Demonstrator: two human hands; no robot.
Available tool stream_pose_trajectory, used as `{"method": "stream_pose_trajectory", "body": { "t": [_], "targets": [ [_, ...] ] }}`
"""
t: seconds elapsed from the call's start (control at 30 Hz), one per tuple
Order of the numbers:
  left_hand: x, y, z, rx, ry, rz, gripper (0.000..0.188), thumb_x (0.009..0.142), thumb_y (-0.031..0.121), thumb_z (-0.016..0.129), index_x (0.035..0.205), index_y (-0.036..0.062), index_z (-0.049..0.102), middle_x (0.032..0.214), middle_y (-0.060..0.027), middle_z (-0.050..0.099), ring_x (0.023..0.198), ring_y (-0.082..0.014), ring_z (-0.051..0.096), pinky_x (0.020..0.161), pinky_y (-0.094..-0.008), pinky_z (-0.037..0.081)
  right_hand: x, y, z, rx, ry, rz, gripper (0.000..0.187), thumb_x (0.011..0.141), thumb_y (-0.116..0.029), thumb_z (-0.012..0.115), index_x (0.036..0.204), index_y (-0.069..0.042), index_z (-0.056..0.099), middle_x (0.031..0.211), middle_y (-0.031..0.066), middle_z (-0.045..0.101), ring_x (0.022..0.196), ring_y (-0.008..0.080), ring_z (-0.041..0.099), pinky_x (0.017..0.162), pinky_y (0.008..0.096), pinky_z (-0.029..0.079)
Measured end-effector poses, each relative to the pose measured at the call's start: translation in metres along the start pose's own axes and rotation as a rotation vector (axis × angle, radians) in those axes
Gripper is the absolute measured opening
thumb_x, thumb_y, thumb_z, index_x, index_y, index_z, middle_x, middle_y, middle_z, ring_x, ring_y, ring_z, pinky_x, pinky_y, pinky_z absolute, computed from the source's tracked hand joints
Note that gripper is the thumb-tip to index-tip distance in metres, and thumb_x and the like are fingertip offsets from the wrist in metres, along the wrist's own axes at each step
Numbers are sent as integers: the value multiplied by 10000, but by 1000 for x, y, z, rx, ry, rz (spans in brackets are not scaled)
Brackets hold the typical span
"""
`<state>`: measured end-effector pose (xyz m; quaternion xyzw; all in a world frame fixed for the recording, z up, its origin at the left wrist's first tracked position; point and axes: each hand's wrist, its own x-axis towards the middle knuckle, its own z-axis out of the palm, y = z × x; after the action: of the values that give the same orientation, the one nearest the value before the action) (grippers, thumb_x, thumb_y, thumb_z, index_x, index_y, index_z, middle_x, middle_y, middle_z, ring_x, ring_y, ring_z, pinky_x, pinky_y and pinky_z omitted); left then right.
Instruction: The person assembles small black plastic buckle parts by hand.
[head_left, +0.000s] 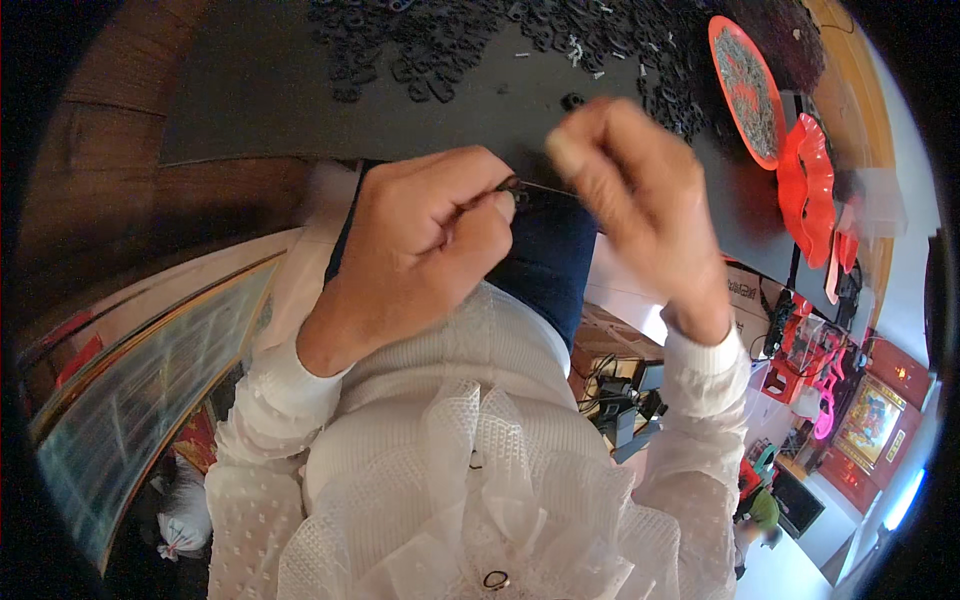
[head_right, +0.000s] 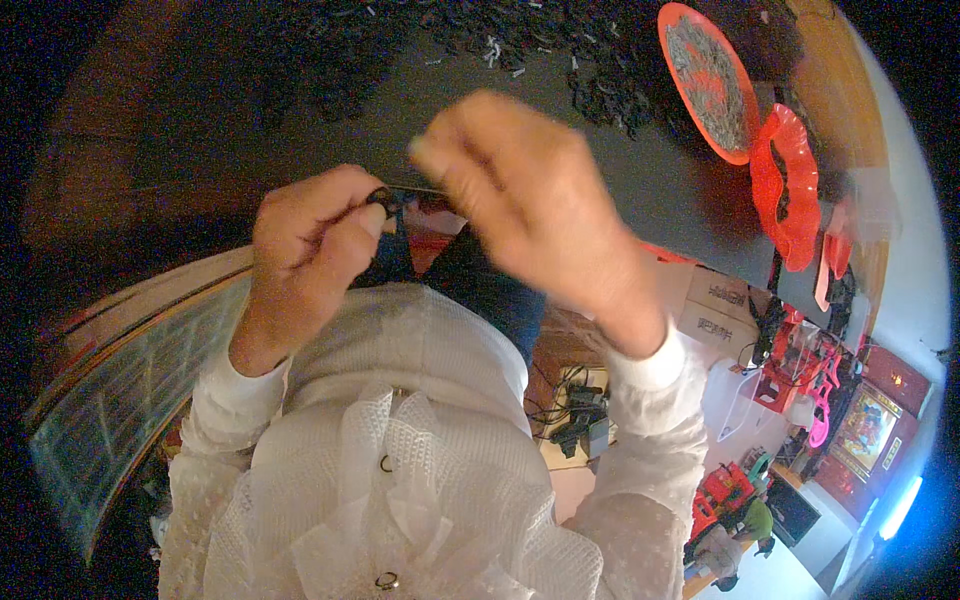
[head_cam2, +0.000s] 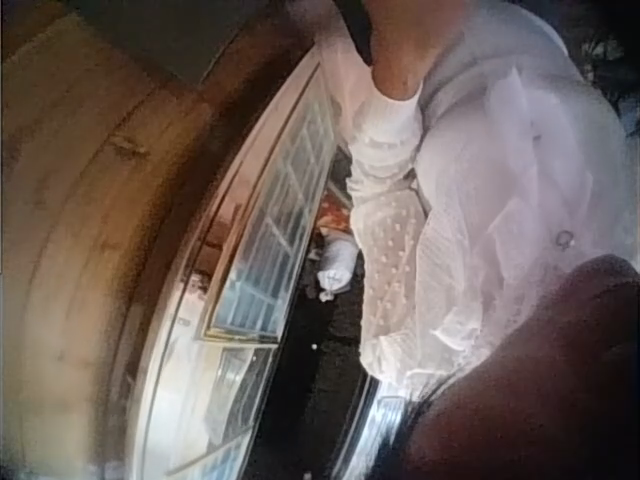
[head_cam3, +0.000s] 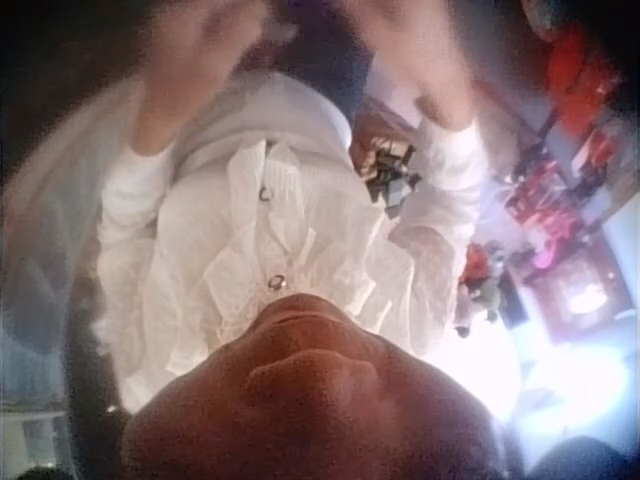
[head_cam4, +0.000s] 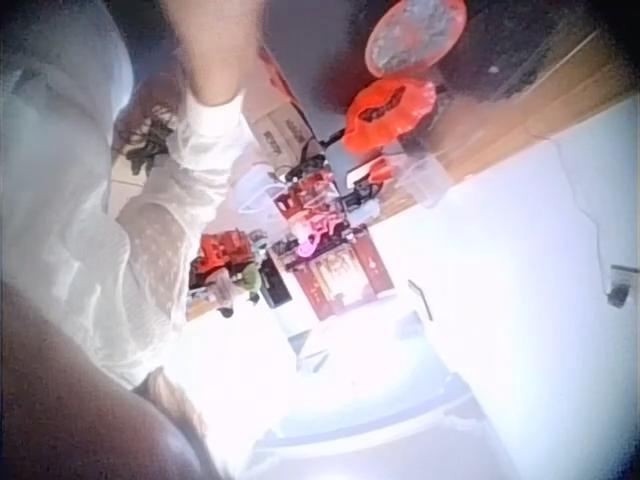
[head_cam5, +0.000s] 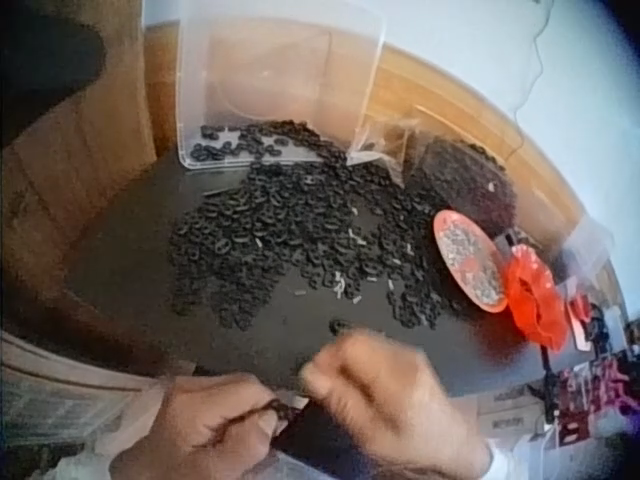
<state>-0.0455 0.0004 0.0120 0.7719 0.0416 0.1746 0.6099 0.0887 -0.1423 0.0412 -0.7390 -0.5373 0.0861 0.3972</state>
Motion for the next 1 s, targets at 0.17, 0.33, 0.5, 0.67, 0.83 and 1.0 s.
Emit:
{"method": "stream_pose_trajectory", "body": {
  "t": [0.17, 0.33, 0.5, 0.67, 0.83, 1.0],
  "targets": [
    [7, -6, -7, -51, 66, -6, 80, 809, 27, 531, 755, -30, 551, 591, -56, 483, 515, -102, 447, 471, -267, 352, 45, 35, -20, -440, -100, -277, 133, 847, -22, 580, 973, 2, 548, 818, 144, 527, 675, 321, 566, 618, 348, 465],
    [12, -9, -11, -122, 83, -67, 122, 831, 40, 519, 732, -26, 543, 578, -33, 482, 497, -82, 430, 457, -258, 343, 72, 36, -14, -770, -276, -311, 130, 785, -59, 566, 895, 8, 579, 847, 184, 605, 789, 361, 632, 636, 431, 530],
    [13, -13, -13, -113, 81, -68, 152, 850, 53, 514, 719, -19, 542, 564, -18, 471, 493, -68, 424, 444, -253, 335, 82, 41, -3, -801, -369, -343, 121, 758, -40, 569, 868, 3, 545, 881, 189, 584, 779, 360, 619, 622, 422, 520],
    [14, -17, -15, -171, 62, -59, 153, 867, 61, 512, 740, -15, 549, 570, -8, 478, 499, -57, 424, 446, -238, 334, 87, 38, -11, -704, -357, -350, 115, 799, -11, 578, 901, 14, 530, 837, 126, 564, 718, 281, 618, 618, 347, 498],
    [14, -1, -18, -210, 10, -238, 197, 881, 162, 504, 838, 0, 607, 673, -5, 558, 594, -60, 498, 527, -212, 380, 59, 23, -14, 10, -232, 30, 144, 856, 2, 578, 997, 32, 570, 848, 39, 577, 712, 124, 574, 639, 248, 468],
    [17, -9, -9, -349, 62, -122, 124, 891, 66, 517, 811, -5, 580, 589, 5, 510, 497, -30, 435, 440, -200, 338, 35, 12, -15, 214, -183, 94, 158, 894, -31, 601, 1042, 22, 610, 861, -5, 598, 725, 31, 522, 612, 170, 419]
  ]
}}
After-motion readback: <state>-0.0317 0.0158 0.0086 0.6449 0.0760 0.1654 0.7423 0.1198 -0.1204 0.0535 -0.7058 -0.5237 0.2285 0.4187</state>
